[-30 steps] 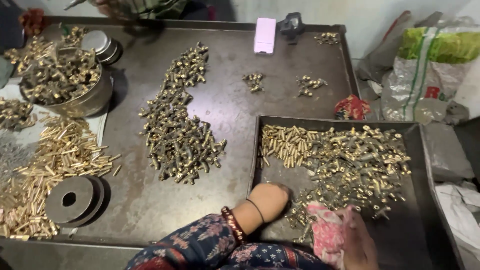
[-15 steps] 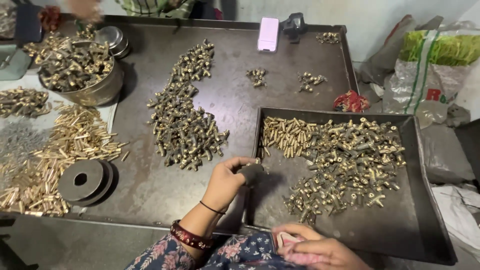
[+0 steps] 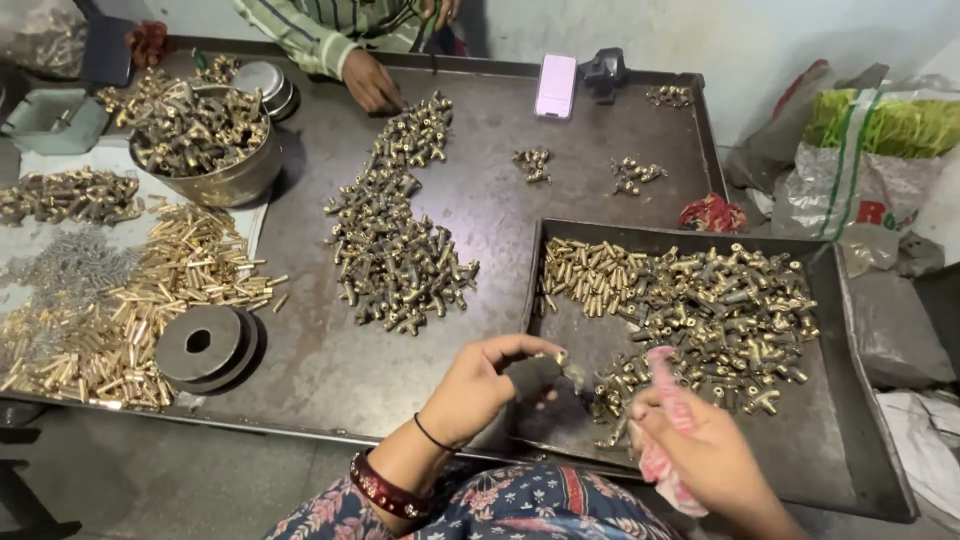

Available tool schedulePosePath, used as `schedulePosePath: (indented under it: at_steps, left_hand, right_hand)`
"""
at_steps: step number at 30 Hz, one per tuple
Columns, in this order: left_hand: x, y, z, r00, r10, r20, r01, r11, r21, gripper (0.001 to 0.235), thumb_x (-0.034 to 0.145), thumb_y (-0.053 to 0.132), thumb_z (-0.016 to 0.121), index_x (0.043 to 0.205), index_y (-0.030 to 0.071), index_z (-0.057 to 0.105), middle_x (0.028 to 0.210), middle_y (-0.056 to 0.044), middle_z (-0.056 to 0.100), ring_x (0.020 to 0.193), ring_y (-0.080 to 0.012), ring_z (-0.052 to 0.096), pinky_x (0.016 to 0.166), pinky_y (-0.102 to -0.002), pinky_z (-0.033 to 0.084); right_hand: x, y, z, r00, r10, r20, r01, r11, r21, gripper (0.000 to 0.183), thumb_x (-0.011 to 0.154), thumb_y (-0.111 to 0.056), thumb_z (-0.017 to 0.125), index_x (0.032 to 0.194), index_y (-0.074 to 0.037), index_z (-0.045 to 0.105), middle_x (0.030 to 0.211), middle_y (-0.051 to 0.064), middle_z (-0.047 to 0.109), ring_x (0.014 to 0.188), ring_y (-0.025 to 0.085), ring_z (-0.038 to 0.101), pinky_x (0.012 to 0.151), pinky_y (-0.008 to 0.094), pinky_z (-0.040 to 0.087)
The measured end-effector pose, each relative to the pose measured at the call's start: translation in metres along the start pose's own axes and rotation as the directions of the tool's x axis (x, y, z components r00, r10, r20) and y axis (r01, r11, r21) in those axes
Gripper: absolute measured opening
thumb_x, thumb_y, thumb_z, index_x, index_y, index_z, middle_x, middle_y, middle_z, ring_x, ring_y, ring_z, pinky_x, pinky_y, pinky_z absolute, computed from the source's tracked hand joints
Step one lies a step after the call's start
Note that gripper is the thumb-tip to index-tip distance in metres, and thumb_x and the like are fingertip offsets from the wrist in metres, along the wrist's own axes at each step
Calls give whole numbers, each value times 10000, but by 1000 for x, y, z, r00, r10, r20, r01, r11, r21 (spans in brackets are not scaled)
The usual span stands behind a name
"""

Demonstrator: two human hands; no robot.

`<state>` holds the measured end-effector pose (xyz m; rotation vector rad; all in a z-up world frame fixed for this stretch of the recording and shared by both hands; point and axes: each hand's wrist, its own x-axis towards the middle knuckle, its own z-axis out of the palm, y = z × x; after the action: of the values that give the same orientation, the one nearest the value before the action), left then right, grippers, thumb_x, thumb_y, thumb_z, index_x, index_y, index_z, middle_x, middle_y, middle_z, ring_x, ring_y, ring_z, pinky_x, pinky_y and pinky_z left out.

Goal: Sorting and wiping small brass pipe fittings on a metal workbench.

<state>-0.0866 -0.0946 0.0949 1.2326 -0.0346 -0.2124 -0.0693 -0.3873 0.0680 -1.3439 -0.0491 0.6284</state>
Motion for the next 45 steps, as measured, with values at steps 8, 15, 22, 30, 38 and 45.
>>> schedulePosePath:
  at_steps: [8,15,22,30,38,45]
  left_hand:
    - [9,27,-23,971,5,237,21,994,-104,258,998,115,648,1221,-4,700,962,-60,738,853,-109,687,771,-259,562]
    - [23,77,-11,868,299,396,-244,952,-183,281,1022,142,575,1241,-19,647,1195,-166,658,1091,-215,648,932,-324,532]
    - [45,82,3,865,209,457,151,758,-634,215,1112,53,518,1236,-97,611,787,-148,713,572,-199,690,546,-306,564]
    - [71,36,33,989,19,145,55,869,-492,328,991,-5,454,1253,-30,649,839,-122,696,617,-167,635,565,-285,533]
    - [49,61,26,772,251,584,-99,955,-279,203,1030,57,597,1203,-16,675,1141,-72,709,1059,-139,666,975,-276,541]
    - [25,23,-9,976,16,215,-6,999,-48,250,947,112,640,1147,-12,724,1079,-107,786,994,-168,726,910,-299,567]
  right_hand:
    - [-3,-59,74,949,218,-229,-307,806,-506,166,935,-225,708,1026,-87,724,559,62,619,472,151,576,455,334,489]
    - [9,-54,120,900,-432,-48,74,262,-962,146,923,-277,696,953,-134,685,713,41,659,614,205,622,523,350,487]
    - [34,-54,146,961,-4,-278,-178,758,-627,240,941,-273,624,894,-44,678,680,116,710,620,293,693,576,425,546]
    - [32,-27,109,921,-338,-193,-49,391,-919,241,942,-270,608,935,-43,689,732,130,707,669,299,696,582,414,533]
    - [26,-34,104,937,-251,-243,-8,680,-734,192,973,-198,654,1010,-20,713,778,110,741,674,186,702,602,355,562]
    - [17,10,93,989,-90,-114,21,864,-503,219,1001,-196,698,1072,7,741,848,63,718,757,124,665,686,345,548]
